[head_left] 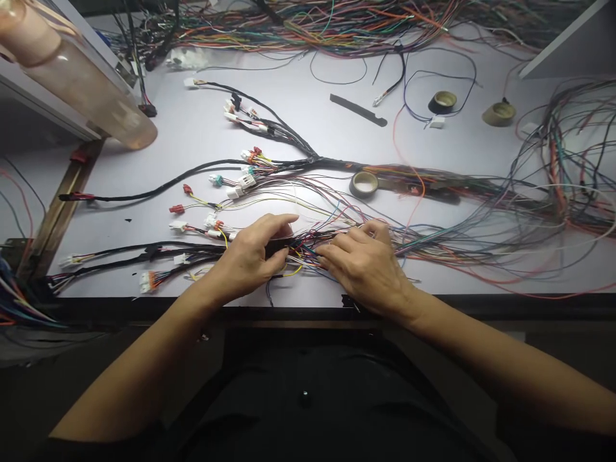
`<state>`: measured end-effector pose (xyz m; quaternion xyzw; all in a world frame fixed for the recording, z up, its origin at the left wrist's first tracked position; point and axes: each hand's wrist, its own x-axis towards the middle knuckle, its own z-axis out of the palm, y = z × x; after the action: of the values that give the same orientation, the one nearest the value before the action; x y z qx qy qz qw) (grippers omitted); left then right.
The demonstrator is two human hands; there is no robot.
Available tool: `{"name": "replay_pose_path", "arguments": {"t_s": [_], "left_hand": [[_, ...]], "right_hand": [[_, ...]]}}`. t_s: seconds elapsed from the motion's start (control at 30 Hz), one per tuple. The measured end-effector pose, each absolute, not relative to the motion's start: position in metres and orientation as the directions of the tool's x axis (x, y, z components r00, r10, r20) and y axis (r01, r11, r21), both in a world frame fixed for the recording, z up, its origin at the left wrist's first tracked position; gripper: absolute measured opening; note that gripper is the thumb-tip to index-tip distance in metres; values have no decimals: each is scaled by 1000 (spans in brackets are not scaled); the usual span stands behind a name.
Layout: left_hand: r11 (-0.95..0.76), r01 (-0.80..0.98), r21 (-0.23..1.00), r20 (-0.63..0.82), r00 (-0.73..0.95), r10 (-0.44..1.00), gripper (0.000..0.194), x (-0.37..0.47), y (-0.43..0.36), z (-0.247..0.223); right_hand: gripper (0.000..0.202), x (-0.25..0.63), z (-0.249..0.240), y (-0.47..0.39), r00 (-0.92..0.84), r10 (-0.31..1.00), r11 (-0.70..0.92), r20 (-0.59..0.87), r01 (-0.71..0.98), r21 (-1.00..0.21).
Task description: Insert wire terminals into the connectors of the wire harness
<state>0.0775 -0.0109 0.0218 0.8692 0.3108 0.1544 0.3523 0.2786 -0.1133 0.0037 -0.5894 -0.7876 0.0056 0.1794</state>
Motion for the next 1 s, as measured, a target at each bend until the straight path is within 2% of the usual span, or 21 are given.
{"name": "replay_pose_path", "arguments": {"t_s": [0.13,0.23,0.3,0.4,0.47,0.53,0.67,0.77,0.9,1.0], "left_hand": [[-591,426,685,141,718,681,39,80,-17,13],[-590,402,700,139,734,664,33,83,-18,13],[-592,408,696,96,763,639,33,85,-19,15],[-620,504,601,35,759,650,37,89,-19,17],[-620,554,555,6,743,669,30,90,-19,17],[-611,552,568,-2,743,670,20,92,-18,17],[-587,517,623,17,741,671,9,92,-17,16],[-575,520,632,3,740,673,8,90,-16,16],[-520,575,632,-102,727,679,6,88,-15,20],[-480,623,618,-166,700,694,6,90,-13,26]], "right_hand": [[16,275,-1,-113,-189,955,264,227,893,-366],[11,274,-3,-113,-136,970,217,201,858,-465],[12,273,-4,-113,-125,973,205,192,853,-480],[14,271,-4,-113,-128,975,202,182,855,-478],[15,271,-4,-113,-132,974,207,185,849,-485],[14,271,-4,-114,-138,971,219,196,843,-491],[15,271,-5,-115,-155,958,255,240,842,-476],[15,272,-4,-118,-186,938,298,292,861,-411],[15,273,-3,-125,-229,916,327,329,901,-284],[16,272,-2,-130,-238,905,336,354,908,-250]]}}
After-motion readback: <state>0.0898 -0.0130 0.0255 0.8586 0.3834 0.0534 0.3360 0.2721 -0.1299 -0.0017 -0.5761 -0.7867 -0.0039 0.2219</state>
